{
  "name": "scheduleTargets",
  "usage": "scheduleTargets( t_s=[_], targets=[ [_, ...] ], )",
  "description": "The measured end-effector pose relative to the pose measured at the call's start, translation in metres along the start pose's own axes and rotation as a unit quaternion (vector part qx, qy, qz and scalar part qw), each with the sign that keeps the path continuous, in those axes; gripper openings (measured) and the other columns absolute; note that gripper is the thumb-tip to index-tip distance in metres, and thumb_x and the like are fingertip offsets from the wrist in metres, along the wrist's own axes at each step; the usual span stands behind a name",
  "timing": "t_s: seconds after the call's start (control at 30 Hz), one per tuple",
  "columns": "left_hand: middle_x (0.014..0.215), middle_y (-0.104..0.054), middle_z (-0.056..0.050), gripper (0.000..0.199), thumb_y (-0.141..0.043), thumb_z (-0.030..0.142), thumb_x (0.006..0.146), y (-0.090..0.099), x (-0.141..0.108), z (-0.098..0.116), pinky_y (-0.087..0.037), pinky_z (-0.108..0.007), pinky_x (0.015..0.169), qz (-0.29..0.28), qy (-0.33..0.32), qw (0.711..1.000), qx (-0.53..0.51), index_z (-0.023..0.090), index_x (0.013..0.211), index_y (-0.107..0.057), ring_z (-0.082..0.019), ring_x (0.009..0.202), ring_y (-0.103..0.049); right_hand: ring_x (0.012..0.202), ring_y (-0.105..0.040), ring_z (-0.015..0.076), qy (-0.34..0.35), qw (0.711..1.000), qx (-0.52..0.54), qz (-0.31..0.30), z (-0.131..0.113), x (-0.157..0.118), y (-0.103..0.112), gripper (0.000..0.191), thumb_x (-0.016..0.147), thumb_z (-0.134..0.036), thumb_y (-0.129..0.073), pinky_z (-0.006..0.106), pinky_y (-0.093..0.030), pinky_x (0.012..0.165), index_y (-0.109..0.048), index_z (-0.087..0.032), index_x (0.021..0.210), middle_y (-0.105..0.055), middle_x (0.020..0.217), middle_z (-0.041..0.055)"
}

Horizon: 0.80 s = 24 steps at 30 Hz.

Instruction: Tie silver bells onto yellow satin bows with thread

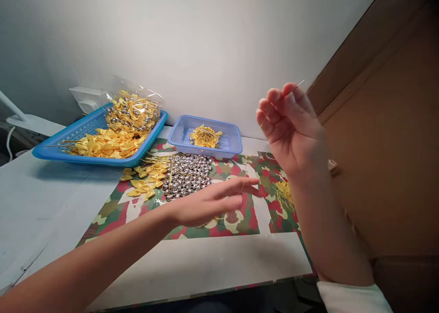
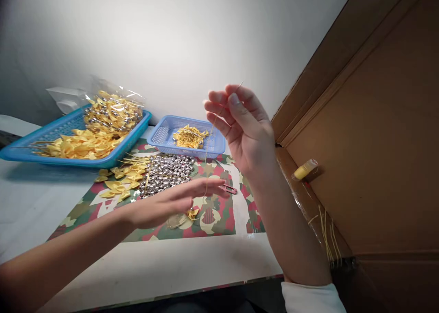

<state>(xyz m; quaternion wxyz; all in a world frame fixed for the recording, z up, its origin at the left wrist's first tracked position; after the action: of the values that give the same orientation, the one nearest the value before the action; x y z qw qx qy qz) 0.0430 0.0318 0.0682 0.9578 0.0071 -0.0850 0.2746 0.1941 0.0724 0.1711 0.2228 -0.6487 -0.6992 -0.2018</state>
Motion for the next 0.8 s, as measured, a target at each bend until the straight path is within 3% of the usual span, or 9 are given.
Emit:
scheduleTargets(
  t_s=[0.03,0.1,0.17,0.27,0.37,0.43,0.57,0.67,0.8],
  targets=[
    [0.098,-0.066,-0.008,0.038,-0.05,0.047,0.09,-0.002,0.007,0.005,-0.048,-0.036,0.087,0.002,-0.019,0.996,-0.093,0.019,0.114,-0.058,-0.022,0.096,-0.063,0.095,-0.065,0.0139,-0.011,1.0,0.015,0.004,0.01,0.0,0.001,0.017,0.085,-0.044,-0.061,0.026,-0.055,0.075,-0.064,-0.029,0.091,-0.066,0.095,-0.0037],
    [0.059,-0.053,0.002,0.033,-0.047,0.045,0.092,0.002,0.015,0.012,-0.05,-0.027,0.066,0.044,-0.05,0.965,-0.254,0.017,0.077,-0.058,-0.012,0.058,-0.058,0.087,-0.066,0.0124,-0.04,0.998,0.034,0.021,0.033,-0.008,0.007,0.015,0.084,-0.041,-0.063,0.025,-0.056,0.074,-0.064,-0.028,0.091,-0.066,0.09,-0.0027],
    [0.049,-0.039,0.007,0.038,-0.045,0.036,0.095,0.015,0.017,0.013,-0.046,-0.022,0.056,0.132,-0.083,0.919,-0.363,0.017,0.063,-0.047,-0.007,0.043,-0.045,0.074,-0.064,0.0099,-0.082,0.994,0.057,0.035,0.054,-0.025,0.012,0.012,0.082,-0.037,-0.065,0.024,-0.056,0.071,-0.064,-0.027,0.088,-0.064,0.08,-0.0033],
    [0.053,-0.047,0.006,0.033,-0.044,0.028,0.096,0.036,0.015,0.002,-0.049,-0.02,0.062,0.262,-0.102,0.87,-0.406,0.017,0.065,-0.049,-0.007,0.05,-0.052,0.063,-0.061,0.0089,-0.147,0.985,0.093,0.01,0.072,-0.056,0.01,0.008,0.079,-0.032,-0.068,0.025,-0.056,0.066,-0.065,-0.026,0.083,-0.063,0.07,-0.0042],
    [0.077,-0.067,-0.001,0.022,-0.053,0.03,0.091,0.045,0.012,-0.017,-0.05,-0.025,0.078,0.332,-0.066,0.891,-0.303,0.017,0.077,-0.063,-0.012,0.078,-0.065,0.066,-0.063,0.0108,-0.171,0.98,0.071,-0.071,0.069,-0.077,-0.001,0.005,0.081,-0.029,-0.066,0.026,-0.056,0.065,-0.067,-0.024,0.082,-0.066,0.07,-0.0024],
    [0.085,-0.071,-0.003,0.02,-0.06,0.033,0.086,0.042,0.009,-0.025,-0.049,-0.027,0.08,0.316,-0.026,0.934,-0.163,0.016,0.079,-0.069,-0.016,0.084,-0.065,0.07,-0.066,0.0122,-0.174,0.978,0.036,-0.108,0.061,-0.081,-0.01,0.005,0.082,-0.027,-0.065,0.026,-0.055,0.061,-0.069,-0.023,0.084,-0.069,0.074,-0.0005],
    [0.077,-0.071,-0.005,0.028,-0.061,0.037,0.085,0.02,0.001,-0.034,-0.048,-0.029,0.08,0.179,0.05,0.983,0.015,0.015,0.072,-0.072,-0.019,0.082,-0.065,0.075,-0.069,0.0146,-0.18,0.981,0.002,-0.076,0.064,-0.07,-0.021,0.011,0.081,-0.029,-0.066,0.026,-0.055,0.061,-0.07,-0.021,0.087,-0.072,0.079,0.0015],
    [0.078,-0.072,-0.007,0.034,-0.059,0.042,0.085,0.01,-0.004,-0.041,-0.049,-0.032,0.08,0.142,0.075,0.985,-0.068,0.015,0.07,-0.072,-0.02,0.08,-0.065,0.08,-0.069,0.0162,-0.211,0.974,-0.04,-0.077,0.089,-0.065,-0.024,0.017,0.079,-0.03,-0.066,0.03,-0.056,0.07,-0.07,-0.02,0.092,-0.073,0.083,0.0032],
    [0.08,-0.073,-0.006,0.034,-0.067,0.044,0.076,0.015,-0.008,-0.055,-0.048,-0.036,0.09,0.25,0.054,0.934,-0.249,0.016,0.056,-0.065,-0.021,0.087,-0.065,0.091,-0.065,0.0185,-0.157,0.968,-0.197,0.002,0.106,-0.074,-0.012,0.017,0.081,-0.026,-0.061,0.033,-0.051,0.077,-0.068,-0.021,0.095,-0.071,0.099,0.0051]
  ],
)
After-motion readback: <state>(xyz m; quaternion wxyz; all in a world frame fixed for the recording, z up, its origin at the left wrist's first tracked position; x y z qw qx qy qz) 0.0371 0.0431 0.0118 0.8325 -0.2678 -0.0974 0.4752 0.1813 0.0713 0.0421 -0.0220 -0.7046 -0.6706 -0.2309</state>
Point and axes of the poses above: each hand's wrist, its own x-axis towards the middle knuckle, its own y-axis out of the back of the hand, z = x × y, the point moved 3 cm from there along x, towards the middle knuckle
